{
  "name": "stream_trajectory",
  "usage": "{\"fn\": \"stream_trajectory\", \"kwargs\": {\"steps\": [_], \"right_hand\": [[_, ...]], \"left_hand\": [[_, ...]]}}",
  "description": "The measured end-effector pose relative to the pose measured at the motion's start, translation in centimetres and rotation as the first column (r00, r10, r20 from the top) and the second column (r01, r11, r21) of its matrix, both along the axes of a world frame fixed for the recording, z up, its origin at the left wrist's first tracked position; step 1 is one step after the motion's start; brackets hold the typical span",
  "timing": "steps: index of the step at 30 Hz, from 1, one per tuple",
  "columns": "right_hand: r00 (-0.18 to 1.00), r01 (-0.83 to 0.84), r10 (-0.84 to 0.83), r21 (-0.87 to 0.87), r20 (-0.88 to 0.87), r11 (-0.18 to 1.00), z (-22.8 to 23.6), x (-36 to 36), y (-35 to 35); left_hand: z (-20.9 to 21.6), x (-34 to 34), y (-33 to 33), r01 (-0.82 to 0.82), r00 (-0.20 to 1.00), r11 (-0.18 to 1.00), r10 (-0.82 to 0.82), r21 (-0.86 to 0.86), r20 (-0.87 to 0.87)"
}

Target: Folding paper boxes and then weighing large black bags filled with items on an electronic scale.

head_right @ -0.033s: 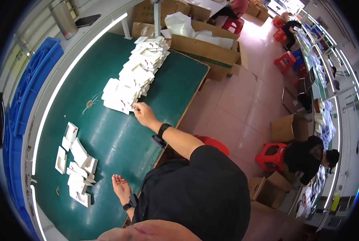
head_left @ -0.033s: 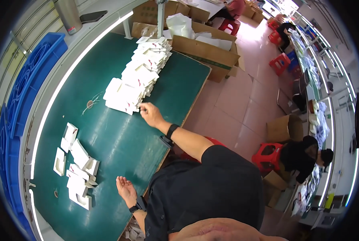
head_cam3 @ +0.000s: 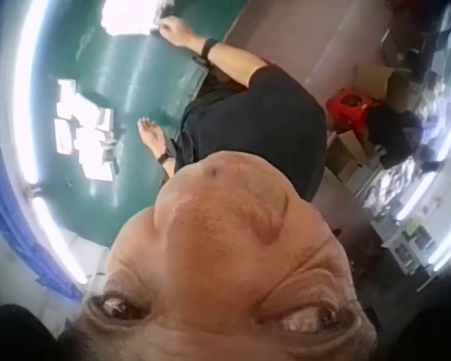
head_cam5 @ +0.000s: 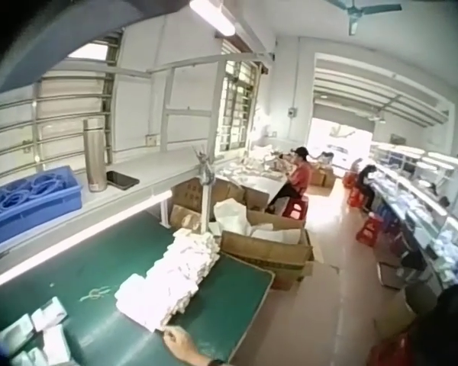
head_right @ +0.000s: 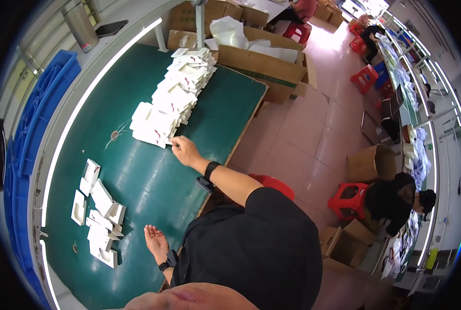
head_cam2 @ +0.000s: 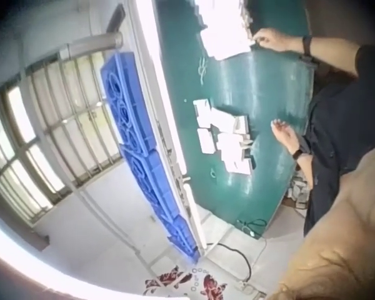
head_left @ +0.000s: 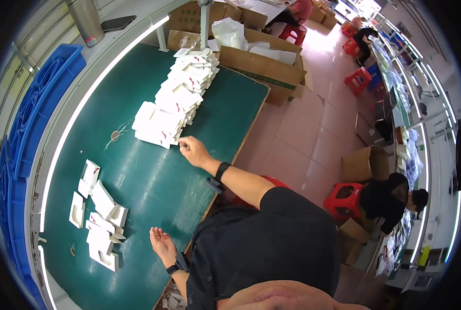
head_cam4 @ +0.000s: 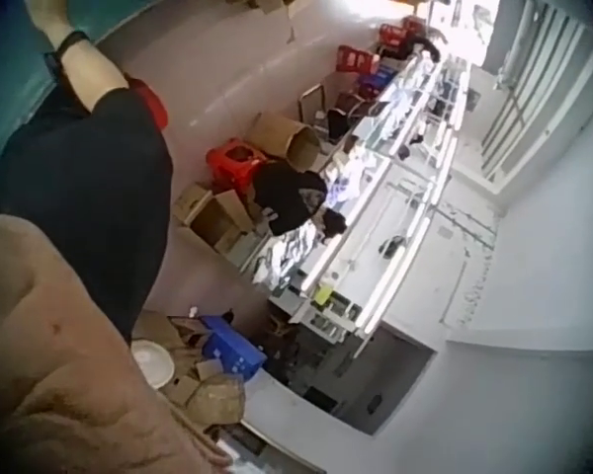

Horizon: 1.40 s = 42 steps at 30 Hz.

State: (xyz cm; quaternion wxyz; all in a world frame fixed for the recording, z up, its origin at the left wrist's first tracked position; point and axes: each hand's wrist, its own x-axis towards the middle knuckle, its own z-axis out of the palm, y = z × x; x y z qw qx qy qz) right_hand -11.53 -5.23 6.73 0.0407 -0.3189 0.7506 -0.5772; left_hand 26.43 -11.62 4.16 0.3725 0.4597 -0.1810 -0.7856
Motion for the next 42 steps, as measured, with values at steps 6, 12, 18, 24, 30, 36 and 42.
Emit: {"fn": "stream_trajectory", "kwargs": {"steps": [6,12,18,24,30,36,42], "right_hand": [[0.993,-0.094,0.089,0.069,0.08,0.993,0.7,4.9,4.7],[0.978,-0.049,0.02,0.136,0.206,0.989,1.1,10.6,8.7],[0.972,-0.003,-0.041,0.189,0.23,0.982,1.4,16.7,13.2],[0.921,-0.032,-0.048,0.198,0.388,0.98,0.9,18.6,16.9],[0.905,-0.115,0.03,0.176,0.425,0.978,1.3,17.9,19.8],[0.901,-0.145,0.043,0.205,0.432,0.968,0.5,16.0,24.3],[0.901,-0.187,0.067,0.244,0.429,0.952,0.3,15.4,28.5]], "left_hand": [[1.2,-1.6,0.0,0.093,0.996,0.995,-0.093,-0.017,0.006],[2.0,0.4,-1.0,0.255,0.967,0.967,-0.254,-0.027,0.023],[2.3,2.7,-2.2,0.399,0.916,0.917,-0.397,-0.01,0.062],[1.5,3.9,-1.2,0.426,0.905,0.905,-0.425,-0.019,0.04],[-0.1,3.4,2.5,0.36,0.932,0.933,-0.361,0.019,0.024],[-0.7,1.1,6.3,0.374,0.927,0.927,-0.375,0.02,0.03],[2.2,-0.4,10.1,0.488,0.871,0.871,-0.48,-0.063,0.106]]}}
